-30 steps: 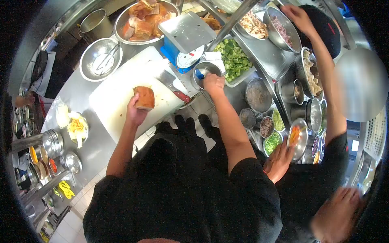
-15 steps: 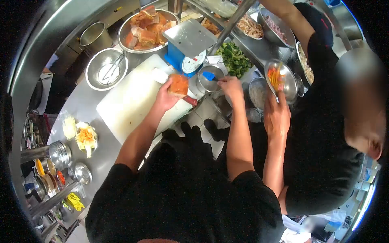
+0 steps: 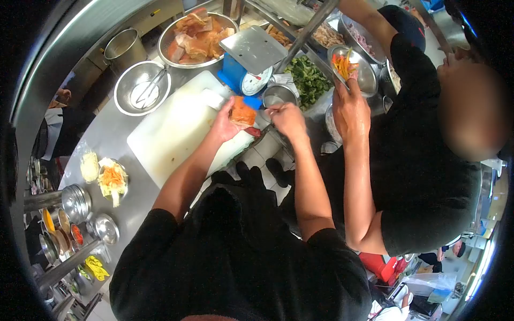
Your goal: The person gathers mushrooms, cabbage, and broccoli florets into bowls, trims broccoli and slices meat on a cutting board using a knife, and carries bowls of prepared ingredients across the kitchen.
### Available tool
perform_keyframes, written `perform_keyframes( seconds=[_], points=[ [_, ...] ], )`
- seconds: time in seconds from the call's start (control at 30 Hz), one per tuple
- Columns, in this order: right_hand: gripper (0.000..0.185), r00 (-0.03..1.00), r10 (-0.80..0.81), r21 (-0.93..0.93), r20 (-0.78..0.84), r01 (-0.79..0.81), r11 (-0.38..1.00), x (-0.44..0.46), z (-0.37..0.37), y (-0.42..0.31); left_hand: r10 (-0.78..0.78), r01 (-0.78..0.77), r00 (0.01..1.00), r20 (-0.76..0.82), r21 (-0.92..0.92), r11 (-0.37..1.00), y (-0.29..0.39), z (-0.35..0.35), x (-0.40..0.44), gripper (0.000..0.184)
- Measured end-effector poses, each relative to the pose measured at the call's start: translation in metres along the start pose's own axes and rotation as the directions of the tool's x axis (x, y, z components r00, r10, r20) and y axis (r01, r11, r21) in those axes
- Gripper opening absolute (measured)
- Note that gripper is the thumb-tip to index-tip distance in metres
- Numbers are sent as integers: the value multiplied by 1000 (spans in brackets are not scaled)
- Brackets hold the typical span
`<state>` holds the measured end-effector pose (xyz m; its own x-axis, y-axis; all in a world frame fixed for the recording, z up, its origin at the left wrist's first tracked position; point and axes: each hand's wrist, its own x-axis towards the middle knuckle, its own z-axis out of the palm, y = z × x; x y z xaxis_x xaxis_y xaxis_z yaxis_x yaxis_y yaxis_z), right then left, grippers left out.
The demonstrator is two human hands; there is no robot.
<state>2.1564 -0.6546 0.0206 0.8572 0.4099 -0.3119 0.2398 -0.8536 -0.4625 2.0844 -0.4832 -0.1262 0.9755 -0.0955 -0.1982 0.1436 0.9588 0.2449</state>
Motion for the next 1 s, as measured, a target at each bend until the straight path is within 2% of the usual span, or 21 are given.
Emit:
perform_keyframes(
  seconds=[0.1,0.2,0.27,0.3,0.4,0.43,0.5,0.6,0.67,0.7,0.83,0.9,0.93,1.0],
  points=[
    [26,1000,-19,-136,3,19,991,1,12,-9,2,-1,999,-37,16,1000,-3,1,3,57],
    [28,998,17,90,-59,-12,996,5,-3,13,21,-22,994,-106,-5,1000,0,6,-3,60],
    [29,987,19,-47,-159,-27,999,27,-3,40,21,-26,993,-116,-44,999,3,5,-6,62],
    [28,973,-7,-227,-231,-47,973,46,3,57,24,-30,992,-127,-46,999,3,3,-7,62],
    [27,972,57,-548,-230,-178,817,108,36,81,37,-43,990,-139,-43,998,2,2,0,62],
    [23,951,2,-534,-308,-174,827,108,47,75,44,-51,989,-142,-42,998,1,0,0,62],
    [26,980,-11,-591,-201,-112,799,136,73,99,59,-66,985,-162,-40,997,-3,-1,2,62],
    [26,996,-35,-606,-82,-22,795,139,50,107,83,-95,975,-206,-49,994,-4,1,4,61],
    [26,995,8,-222,-99,-30,975,101,18,90,116,-129,968,-221,-47,991,-7,1,8,62],
    [27,994,38,-8,-101,-39,999,75,1,79,126,-140,965,-228,-43,989,-8,1,10,62],
    [23,995,-31,317,-91,59,947,3,-9,31,119,-116,967,-225,24,993,-13,-4,23,63],
    [20,981,-195,281,-25,194,940,9,10,39,125,-113,975,-184,76,991,-16,-4,26,65],
    [22,991,-130,179,-6,129,975,9,19,38,126,-117,970,-207,54,992,-19,-1,26,64],
    [26,993,-115,118,-26,118,986,-2,9,31,127,-127,959,-252,16,992,-22,7,26,63]
  ],
)
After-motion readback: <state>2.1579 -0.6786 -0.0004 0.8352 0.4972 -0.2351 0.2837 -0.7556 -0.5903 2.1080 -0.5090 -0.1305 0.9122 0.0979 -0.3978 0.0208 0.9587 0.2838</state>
